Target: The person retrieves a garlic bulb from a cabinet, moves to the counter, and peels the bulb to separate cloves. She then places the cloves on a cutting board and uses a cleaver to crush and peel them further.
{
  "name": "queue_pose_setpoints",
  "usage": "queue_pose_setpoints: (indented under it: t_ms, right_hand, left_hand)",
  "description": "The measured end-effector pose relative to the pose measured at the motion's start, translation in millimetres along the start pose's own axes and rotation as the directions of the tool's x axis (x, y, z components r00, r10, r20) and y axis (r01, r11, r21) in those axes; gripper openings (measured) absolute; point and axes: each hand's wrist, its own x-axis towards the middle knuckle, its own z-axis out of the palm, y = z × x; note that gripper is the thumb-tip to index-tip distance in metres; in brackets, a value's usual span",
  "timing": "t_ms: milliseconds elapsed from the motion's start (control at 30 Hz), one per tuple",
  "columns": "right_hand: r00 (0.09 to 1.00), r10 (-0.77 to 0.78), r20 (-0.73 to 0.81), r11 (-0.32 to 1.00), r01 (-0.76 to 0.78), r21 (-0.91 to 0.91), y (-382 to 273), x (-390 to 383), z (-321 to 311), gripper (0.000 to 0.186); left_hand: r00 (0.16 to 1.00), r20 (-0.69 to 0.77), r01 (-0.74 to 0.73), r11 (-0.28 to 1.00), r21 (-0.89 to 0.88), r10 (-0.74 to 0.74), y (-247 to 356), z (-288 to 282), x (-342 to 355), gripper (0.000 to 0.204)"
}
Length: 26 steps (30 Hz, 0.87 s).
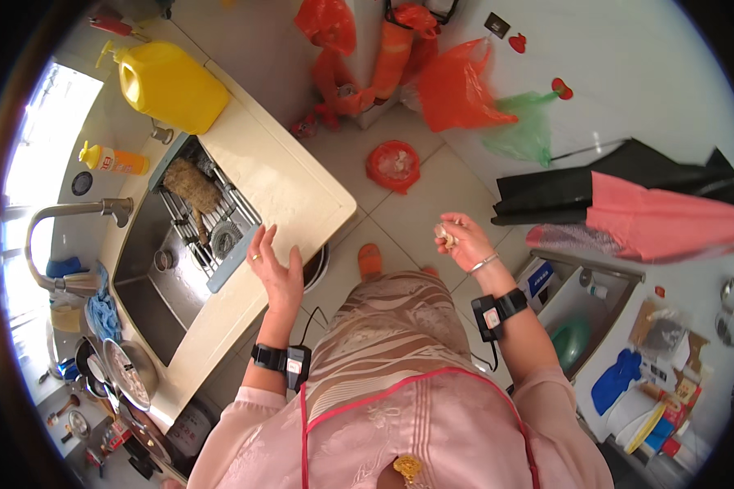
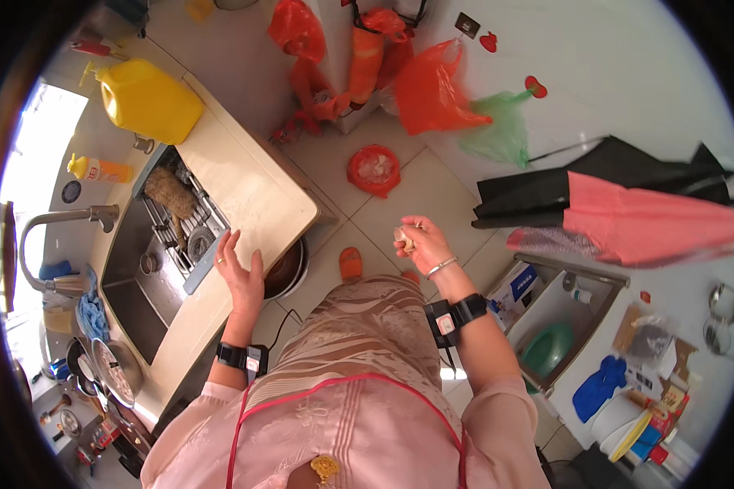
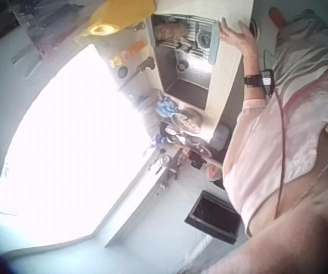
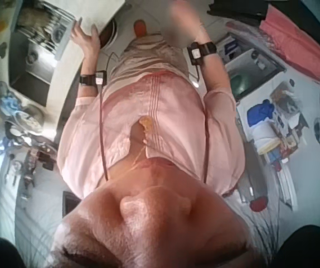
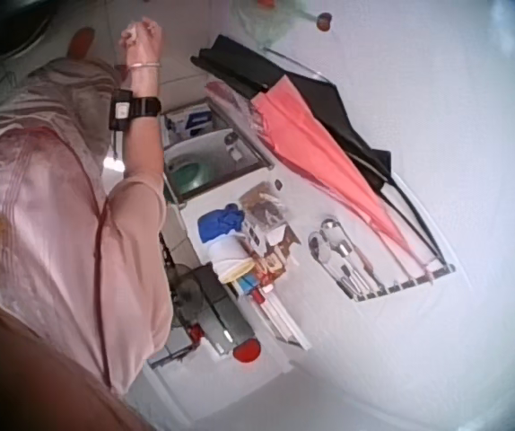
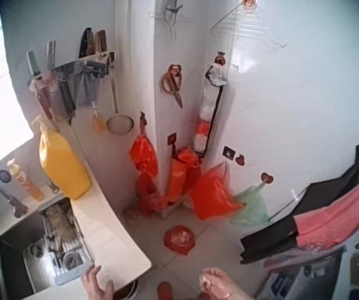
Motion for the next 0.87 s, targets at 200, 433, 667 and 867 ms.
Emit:
queue_pose_setpoints:
  t_ms: [200, 433, 667, 867]
  right_hand:
    - [0.976, 0.207, -0.063, 0.974, -0.211, -0.079, 13, 187, -44, 0.018]
    - [0.935, 0.338, -0.107, 0.918, -0.353, -0.183, 53, 376, -94, 0.013]
    - [0.888, 0.35, -0.299, 0.908, -0.4, -0.123, 121, 495, -128, 0.013]
    - [0.903, 0.384, -0.192, 0.91, -0.405, -0.09, 185, 556, -138, 0.014]
  left_hand:
    - [0.971, -0.093, 0.226, 0.972, 0.063, -0.219, -9, 31, 10, 0.048]
    - [0.96, -0.166, 0.269, 0.896, 0.352, -0.223, -13, 52, 12, 0.047]
    - [0.954, -0.185, 0.297, 0.844, 0.447, -0.237, -13, 54, 11, 0.048]
    - [0.711, -0.531, 0.625, 0.76, 0.177, -0.461, -20, 75, 15, 0.05]
